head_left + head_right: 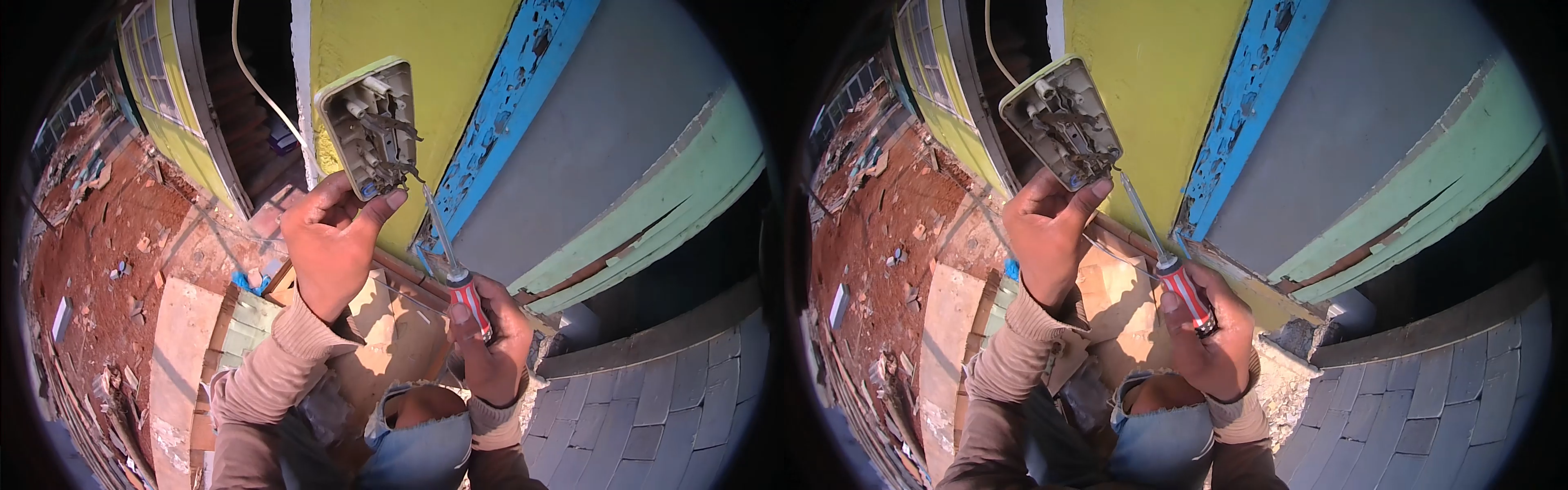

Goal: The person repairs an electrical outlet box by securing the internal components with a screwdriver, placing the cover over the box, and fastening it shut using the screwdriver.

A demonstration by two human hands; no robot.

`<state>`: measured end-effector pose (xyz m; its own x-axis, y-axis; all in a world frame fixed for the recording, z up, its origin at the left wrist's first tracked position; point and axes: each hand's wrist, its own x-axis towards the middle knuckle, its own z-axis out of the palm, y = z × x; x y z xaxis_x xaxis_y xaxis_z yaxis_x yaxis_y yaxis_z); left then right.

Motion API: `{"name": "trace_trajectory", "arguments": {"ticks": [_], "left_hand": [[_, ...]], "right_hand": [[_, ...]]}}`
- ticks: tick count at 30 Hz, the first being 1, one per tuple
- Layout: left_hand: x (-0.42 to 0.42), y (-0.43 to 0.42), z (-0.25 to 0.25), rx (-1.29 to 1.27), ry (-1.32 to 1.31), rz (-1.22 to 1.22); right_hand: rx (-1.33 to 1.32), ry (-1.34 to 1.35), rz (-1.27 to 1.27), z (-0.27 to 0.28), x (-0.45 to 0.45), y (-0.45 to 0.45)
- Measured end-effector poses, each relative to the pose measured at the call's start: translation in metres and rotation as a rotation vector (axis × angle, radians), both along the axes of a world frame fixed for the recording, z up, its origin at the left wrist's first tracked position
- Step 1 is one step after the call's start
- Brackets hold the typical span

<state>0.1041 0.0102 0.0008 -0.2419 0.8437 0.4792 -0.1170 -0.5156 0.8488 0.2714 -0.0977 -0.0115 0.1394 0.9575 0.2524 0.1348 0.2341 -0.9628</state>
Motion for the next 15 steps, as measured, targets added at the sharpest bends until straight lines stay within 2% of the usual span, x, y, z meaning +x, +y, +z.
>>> {"name": "trace_trajectory", "arguments": {"ticks": [1, 2, 4, 7, 10, 12, 15], "left_hand": [[0.001, 0.0, -0.001, -0.005, 0.005, -0.009], [0.002, -0.001, -0.001, -0.012, 0.005, -0.004], [0.008, -0.002, -0.002, -0.023, 0.004, -0.013], [0.016, -0.006, -0.006, -0.036, 0.05, -0.035], [0.023, -0.011, -0.009, -0.039, 0.084, -0.034], [0.03, -0.019, 0.0, -0.104, -0.063, -0.091], [0.025, -0.011, -0.012, -0.048, 0.042, -0.085]], "right_hand": [[-0.061, 0.138, 0.001, -0.004, 0.0, 0.006], [-0.063, 0.14, -0.009, -0.009, 0.0, 0.015], [0.092, 0.406, 0.137, -0.016, -0.003, 0.034], [0.144, 0.542, 0.132, -0.015, -0.018, 0.062], [0.198, 0.571, 0.019, -0.004, -0.033, 0.077], [0.214, 0.585, -0.015, -0.003, -0.036, 0.081], [0.238, 0.501, -0.062, -0.009, -0.036, 0.082]]}}
